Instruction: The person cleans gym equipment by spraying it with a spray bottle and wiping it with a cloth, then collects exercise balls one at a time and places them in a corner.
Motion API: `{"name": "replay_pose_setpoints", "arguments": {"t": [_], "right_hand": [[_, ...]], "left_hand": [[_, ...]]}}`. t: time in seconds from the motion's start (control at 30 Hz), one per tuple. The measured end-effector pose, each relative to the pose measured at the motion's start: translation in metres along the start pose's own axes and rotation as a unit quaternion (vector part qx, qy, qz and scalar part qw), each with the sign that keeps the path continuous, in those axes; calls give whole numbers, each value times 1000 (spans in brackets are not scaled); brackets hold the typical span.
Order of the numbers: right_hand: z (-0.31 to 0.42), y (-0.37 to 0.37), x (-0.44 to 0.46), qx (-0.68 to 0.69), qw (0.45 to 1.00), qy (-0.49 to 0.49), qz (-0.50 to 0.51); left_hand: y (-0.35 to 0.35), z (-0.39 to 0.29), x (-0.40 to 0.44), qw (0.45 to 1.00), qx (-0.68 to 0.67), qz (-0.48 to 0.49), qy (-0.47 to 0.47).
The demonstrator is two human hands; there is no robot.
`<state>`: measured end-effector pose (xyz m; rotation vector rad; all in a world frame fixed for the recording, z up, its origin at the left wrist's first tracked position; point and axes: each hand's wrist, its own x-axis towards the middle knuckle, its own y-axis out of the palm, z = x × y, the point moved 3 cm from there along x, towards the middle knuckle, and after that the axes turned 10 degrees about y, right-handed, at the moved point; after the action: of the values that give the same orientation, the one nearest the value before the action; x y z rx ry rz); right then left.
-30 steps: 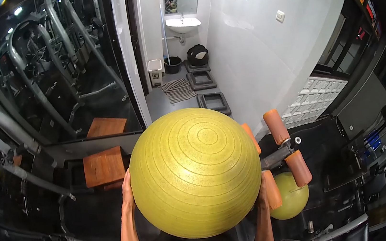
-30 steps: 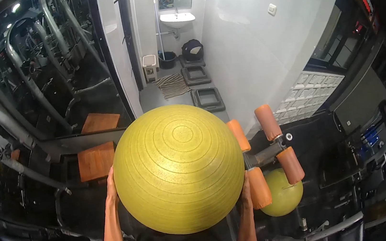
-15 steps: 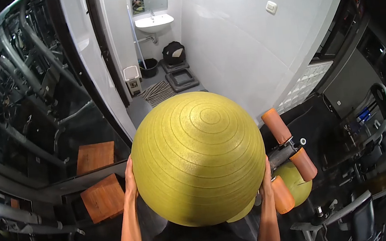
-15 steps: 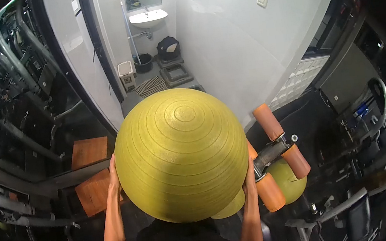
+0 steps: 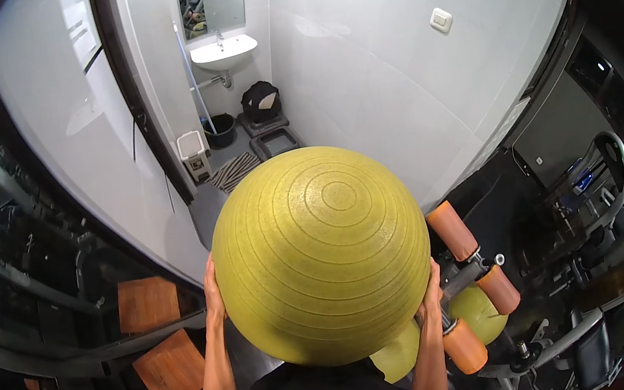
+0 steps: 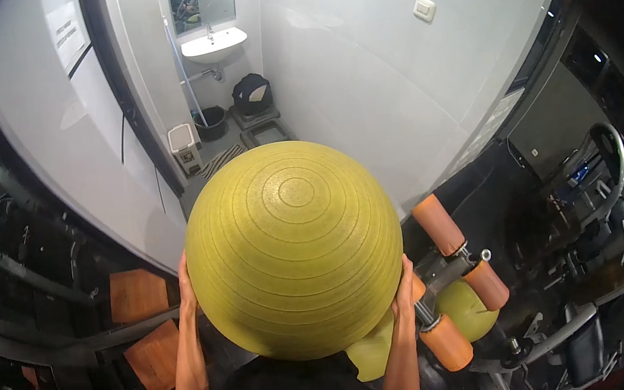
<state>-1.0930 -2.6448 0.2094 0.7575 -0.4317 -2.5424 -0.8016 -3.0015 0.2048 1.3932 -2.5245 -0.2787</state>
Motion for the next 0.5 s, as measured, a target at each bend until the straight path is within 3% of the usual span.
{"name": "replay_pose_setpoints", "arguments": {"t": [0.37, 0.43, 0.5], "right_hand": [[50, 72, 118, 48, 994, 95, 11], [61, 83, 136, -5, 1000, 16, -21], [60, 77, 164, -28, 999, 2, -23]], "left_hand": [[12, 47, 144, 999, 32, 1, -6], [19, 54, 165, 999, -37, 1, -24], [27, 59, 183, 1000, -20, 2, -15]]}}
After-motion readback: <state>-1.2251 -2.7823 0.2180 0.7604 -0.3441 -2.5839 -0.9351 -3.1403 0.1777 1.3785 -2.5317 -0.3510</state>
